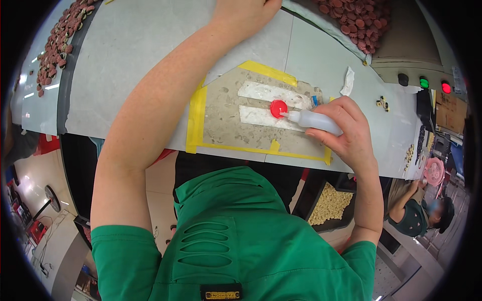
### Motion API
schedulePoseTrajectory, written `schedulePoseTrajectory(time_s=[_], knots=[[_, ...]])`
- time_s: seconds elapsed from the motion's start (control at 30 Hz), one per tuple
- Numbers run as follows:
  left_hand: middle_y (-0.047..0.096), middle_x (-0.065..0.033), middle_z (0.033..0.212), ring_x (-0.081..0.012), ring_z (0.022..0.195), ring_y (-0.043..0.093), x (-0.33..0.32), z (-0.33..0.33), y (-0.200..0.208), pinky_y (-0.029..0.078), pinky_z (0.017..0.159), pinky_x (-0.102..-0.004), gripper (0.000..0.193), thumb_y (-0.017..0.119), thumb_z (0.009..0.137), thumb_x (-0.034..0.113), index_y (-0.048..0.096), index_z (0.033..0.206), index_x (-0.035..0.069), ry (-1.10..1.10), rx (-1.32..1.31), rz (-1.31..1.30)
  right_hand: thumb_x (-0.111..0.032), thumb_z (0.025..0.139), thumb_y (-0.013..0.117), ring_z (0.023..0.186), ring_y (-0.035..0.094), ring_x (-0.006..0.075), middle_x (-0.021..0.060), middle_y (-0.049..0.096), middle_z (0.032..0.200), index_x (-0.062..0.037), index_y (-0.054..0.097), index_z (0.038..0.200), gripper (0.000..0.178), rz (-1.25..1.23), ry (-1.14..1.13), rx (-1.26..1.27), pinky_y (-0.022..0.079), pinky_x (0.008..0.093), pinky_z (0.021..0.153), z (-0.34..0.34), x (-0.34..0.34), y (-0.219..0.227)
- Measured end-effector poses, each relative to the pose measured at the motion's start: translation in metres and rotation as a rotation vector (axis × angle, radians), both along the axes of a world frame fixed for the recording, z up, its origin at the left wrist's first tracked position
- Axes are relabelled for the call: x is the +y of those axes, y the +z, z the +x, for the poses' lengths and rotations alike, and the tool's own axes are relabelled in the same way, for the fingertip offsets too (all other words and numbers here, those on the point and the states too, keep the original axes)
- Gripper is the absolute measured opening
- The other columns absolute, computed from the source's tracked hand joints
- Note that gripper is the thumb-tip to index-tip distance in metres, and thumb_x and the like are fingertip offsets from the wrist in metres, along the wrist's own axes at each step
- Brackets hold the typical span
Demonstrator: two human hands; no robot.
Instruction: The person assembles toy figurine parts by taking face pieces and pink hair pieces, dipping the components in glue from a cap, refilling glue from a squeeze bottle, and pressing the pieces together by hand.
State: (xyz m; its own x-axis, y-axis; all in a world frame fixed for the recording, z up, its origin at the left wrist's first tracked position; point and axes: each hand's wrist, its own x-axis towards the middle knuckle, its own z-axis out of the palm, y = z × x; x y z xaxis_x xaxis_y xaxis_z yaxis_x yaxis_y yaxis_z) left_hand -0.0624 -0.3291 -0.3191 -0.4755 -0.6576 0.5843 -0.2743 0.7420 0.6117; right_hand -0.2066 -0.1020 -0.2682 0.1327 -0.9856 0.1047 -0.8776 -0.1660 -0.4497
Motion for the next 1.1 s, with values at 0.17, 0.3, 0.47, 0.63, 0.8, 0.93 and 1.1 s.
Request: schedulePoseTrajectory(time_s=[0.17, 0.3, 0.47, 0.63, 0.8, 0.93, 1.1], knots=[[0.065, -0.0109, 0.099, -0.0257, 0.093, 0.061, -0.014, -0.013, -0.011, 0.046, 0.082, -0.0314, 0.018, 0.06, 0.087, 0.011, 0.064, 0.103, 0.003, -0.074, -0.004, -0.082, -0.019, 0.074, 0.078, 0.087, 0.059, 0.0236, 0.0081, 0.061, 0.093, -0.0047, 0.061, 0.099, 0.034, 0.059, -0.124, -0.283, 0.047, 0.0326, 0.078, -0.02, 0.019, -0.006], [0.063, -0.0116, 0.094, -0.0274, 0.088, 0.06, -0.008, -0.013, -0.001, 0.047, 0.078, -0.0337, 0.015, 0.059, 0.085, 0.007, 0.064, 0.099, 0.004, -0.069, 0.005, -0.11, -0.016, 0.084, 0.069, 0.092, 0.059, 0.0161, 0.0066, 0.062, 0.1, -0.0036, 0.054, 0.112, 0.034, -0.026, -0.381, -0.763, 0.047, 0.0308, 0.083, -0.049, 0.043, -0.015], [0.062, -0.011, 0.101, -0.0221, 0.097, 0.058, -0.003, -0.025, 0.004, 0.043, 0.087, -0.0284, 0.018, 0.057, 0.091, 0.011, 0.061, 0.104, 0.0, -0.059, -0.068, -0.022, -0.014, 0.093, 0.056, 0.103, 0.056, 0.0126, 0.0062, 0.06, 0.111, -0.0014, 0.045, 0.121, 0.033, -0.425, -0.657, -0.862, 0.043, 0.0281, 0.091, -0.151, 0.062, -0.003], [0.06, -0.0109, 0.102, -0.0233, 0.096, 0.057, -0.009, -0.021, 0.005, 0.043, 0.088, -0.0308, 0.018, 0.056, 0.091, 0.012, 0.061, 0.104, 0.001, -0.035, -0.066, 0.005, -0.021, 0.087, 0.064, 0.1, 0.057, 0.0181, 0.0106, 0.061, 0.105, -0.0014, 0.047, 0.117, 0.039, -0.522, -0.988, -0.5, 0.045, 0.033, 0.087, -0.251, 0.045, -0.023], [0.06, -0.0105, 0.104, -0.0231, 0.099, 0.056, -0.008, -0.027, 0.0, 0.042, 0.089, -0.0301, 0.02, 0.055, 0.092, 0.013, 0.06, 0.107, 0.0, -0.06, -0.1, -0.013, -0.025, 0.082, 0.067, 0.102, 0.06, 0.035, 0.0225, 0.061, 0.106, -0.002, 0.047, 0.113, 0.043, -0.633, -1.007, -0.394, 0.047, 0.0407, 0.086, -0.295, 0.024, -0.059], [0.061, -0.0115, 0.106, -0.0227, 0.1, 0.056, -0.013, -0.013, 0.004, 0.041, 0.091, -0.0301, 0.023, 0.054, 0.094, 0.014, 0.059, 0.108, -0.003, -0.051, -0.124, 0.002, -0.035, 0.077, 0.073, 0.107, 0.057, 0.0358, 0.0205, 0.06, 0.112, -0.0016, 0.049, 0.117, 0.057, -0.576, -1.042, -0.304, 0.044, 0.0414, 0.092, -0.282, 0.041, -0.032], [0.06, -0.0089, 0.106, -0.0186, 0.099, 0.054, -0.01, -0.02, 0.004, 0.04, 0.091, -0.0287, 0.025, 0.055, 0.094, 0.017, 0.059, 0.109, -0.002, -0.038, -0.115, 0.106, -0.048, 0.061, 0.081, 0.117, 0.048, 0.0321, 0.0164, 0.053, 0.123, -0.0065, 0.054, 0.121, 0.078, -0.67, -1.379, 0.546, 0.039, 0.0443, 0.096, -0.35, 0.204, -0.027]])
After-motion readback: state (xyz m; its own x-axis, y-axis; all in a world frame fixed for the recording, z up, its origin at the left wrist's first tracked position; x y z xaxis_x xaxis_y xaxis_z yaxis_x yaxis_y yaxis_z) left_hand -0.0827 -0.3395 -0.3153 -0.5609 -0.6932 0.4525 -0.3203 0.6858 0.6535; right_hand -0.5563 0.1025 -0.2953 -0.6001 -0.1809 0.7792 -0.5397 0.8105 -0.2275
